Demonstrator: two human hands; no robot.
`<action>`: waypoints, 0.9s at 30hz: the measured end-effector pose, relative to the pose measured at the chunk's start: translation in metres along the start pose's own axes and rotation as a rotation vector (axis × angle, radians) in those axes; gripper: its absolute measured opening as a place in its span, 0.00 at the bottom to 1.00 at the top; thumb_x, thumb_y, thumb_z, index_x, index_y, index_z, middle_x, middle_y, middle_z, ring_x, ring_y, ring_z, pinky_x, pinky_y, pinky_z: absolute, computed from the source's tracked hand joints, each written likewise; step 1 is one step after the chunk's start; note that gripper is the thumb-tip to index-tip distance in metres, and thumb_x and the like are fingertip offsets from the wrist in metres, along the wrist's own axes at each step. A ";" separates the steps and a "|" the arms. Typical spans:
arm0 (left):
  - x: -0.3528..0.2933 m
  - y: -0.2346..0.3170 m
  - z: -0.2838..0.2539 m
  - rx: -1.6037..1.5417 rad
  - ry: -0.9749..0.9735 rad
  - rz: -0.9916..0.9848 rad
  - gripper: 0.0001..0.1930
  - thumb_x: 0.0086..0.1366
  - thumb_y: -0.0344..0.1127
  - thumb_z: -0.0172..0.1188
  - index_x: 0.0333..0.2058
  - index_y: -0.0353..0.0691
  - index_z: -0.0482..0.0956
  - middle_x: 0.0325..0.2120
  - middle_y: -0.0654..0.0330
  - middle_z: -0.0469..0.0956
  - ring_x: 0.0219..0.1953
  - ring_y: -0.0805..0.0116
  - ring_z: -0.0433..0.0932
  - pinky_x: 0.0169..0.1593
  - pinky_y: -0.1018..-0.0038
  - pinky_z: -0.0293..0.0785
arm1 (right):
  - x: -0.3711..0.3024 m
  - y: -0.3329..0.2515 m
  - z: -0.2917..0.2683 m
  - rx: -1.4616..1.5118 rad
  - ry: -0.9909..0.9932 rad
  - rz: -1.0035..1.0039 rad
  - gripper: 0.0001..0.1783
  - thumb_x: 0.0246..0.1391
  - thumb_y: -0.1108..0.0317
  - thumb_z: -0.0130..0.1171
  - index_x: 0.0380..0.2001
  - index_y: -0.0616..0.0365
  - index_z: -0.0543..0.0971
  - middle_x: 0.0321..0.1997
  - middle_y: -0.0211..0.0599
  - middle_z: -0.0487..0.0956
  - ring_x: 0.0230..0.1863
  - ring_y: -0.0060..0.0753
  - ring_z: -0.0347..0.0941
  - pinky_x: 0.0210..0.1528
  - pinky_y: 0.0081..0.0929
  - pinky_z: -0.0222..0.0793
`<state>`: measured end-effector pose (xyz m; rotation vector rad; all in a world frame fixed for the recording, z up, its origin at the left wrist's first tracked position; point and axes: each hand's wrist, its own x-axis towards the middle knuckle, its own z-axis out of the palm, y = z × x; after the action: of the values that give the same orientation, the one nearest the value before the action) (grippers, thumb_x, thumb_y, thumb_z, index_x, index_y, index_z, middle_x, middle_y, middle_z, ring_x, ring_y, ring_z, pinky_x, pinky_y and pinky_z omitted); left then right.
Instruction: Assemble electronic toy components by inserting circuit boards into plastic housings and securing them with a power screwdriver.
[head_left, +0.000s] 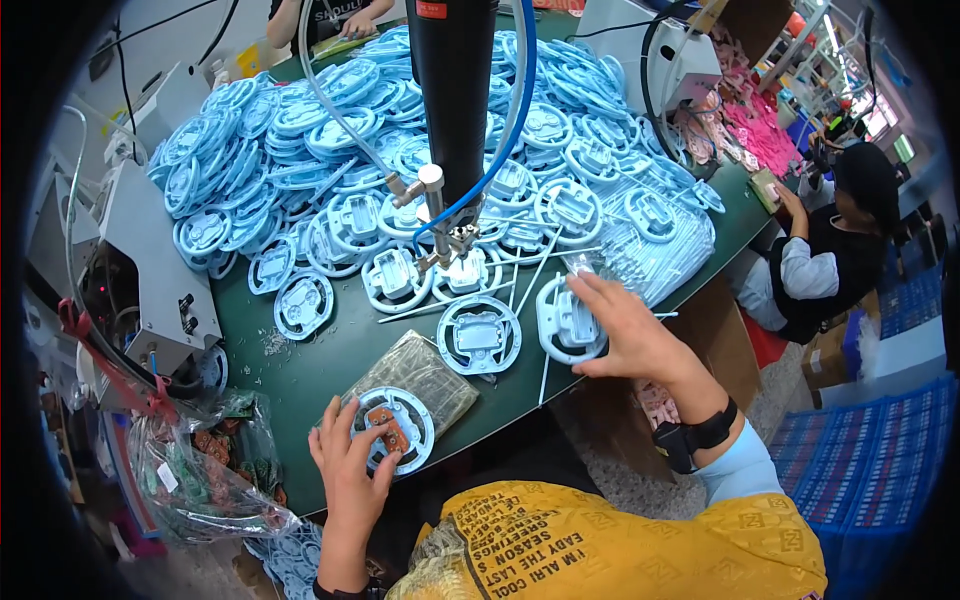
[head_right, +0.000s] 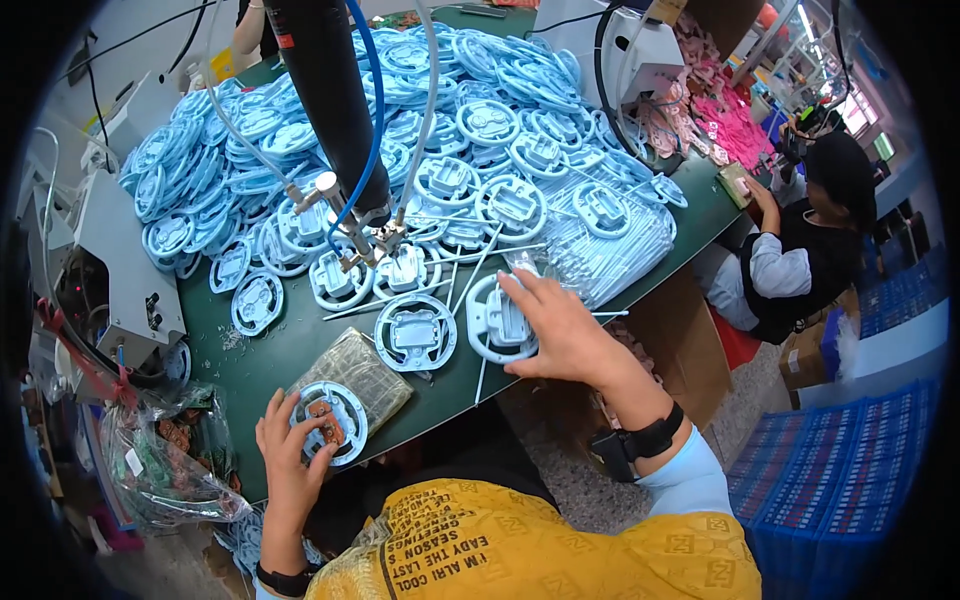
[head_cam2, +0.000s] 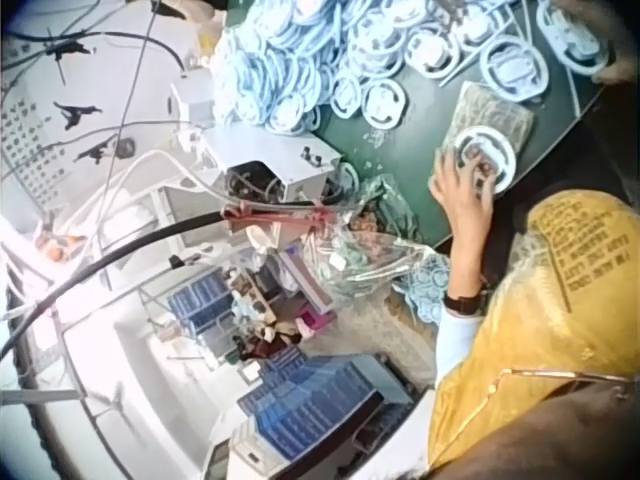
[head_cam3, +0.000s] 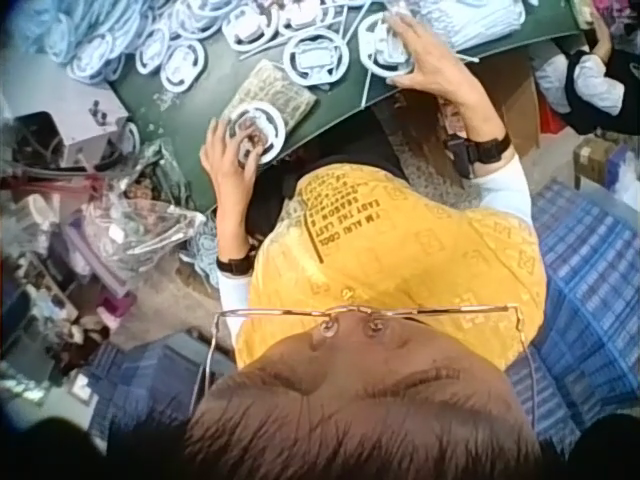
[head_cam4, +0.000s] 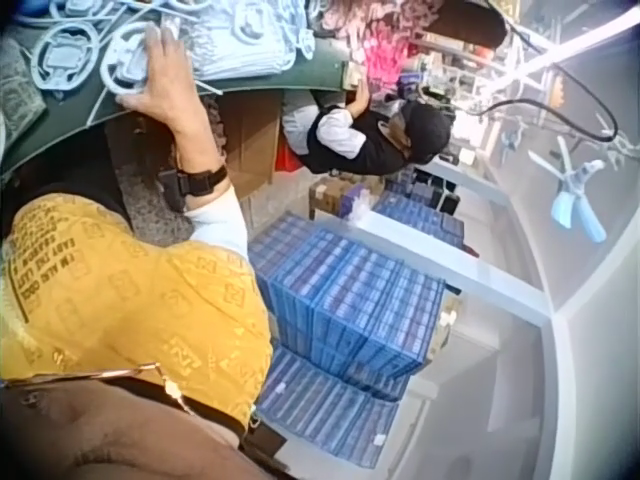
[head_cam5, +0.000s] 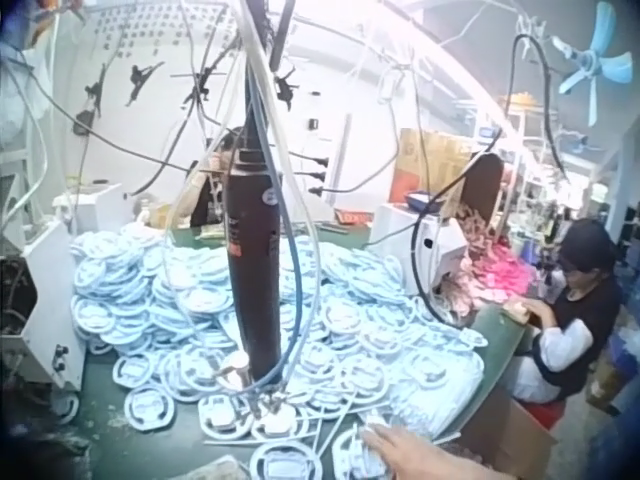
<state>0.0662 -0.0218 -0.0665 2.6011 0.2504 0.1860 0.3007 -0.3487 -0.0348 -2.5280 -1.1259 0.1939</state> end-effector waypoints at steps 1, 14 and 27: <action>0.002 0.000 0.000 0.003 0.003 -0.002 0.21 0.49 0.32 0.72 0.44 0.45 0.80 0.62 0.53 0.66 0.68 0.46 0.58 0.66 0.42 0.46 | 0.004 -0.003 -0.004 0.007 -0.005 0.031 0.62 0.31 0.56 0.78 0.70 0.57 0.57 0.69 0.55 0.61 0.66 0.58 0.61 0.66 0.44 0.58; 0.007 -0.008 0.000 0.035 -0.003 -0.010 0.22 0.51 0.31 0.71 0.46 0.46 0.78 0.63 0.52 0.65 0.69 0.47 0.58 0.66 0.39 0.46 | 0.036 -0.042 -0.005 -0.324 0.334 -0.231 0.30 0.46 0.65 0.66 0.55 0.54 0.73 0.58 0.41 0.71 0.58 0.40 0.68 0.54 0.44 0.63; 0.011 0.006 0.008 0.131 0.029 0.022 0.38 0.36 0.49 0.81 0.45 0.42 0.73 0.61 0.33 0.63 0.63 0.38 0.64 0.62 0.42 0.56 | 0.030 -0.034 0.078 -0.331 -0.010 -0.687 0.04 0.44 0.70 0.59 0.24 0.53 0.74 0.29 0.28 0.69 0.36 0.32 0.69 0.40 0.30 0.64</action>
<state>0.0793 -0.0286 -0.0688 2.7340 0.2522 0.2214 0.2769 -0.2842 -0.0936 -2.2195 -2.0844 -0.1763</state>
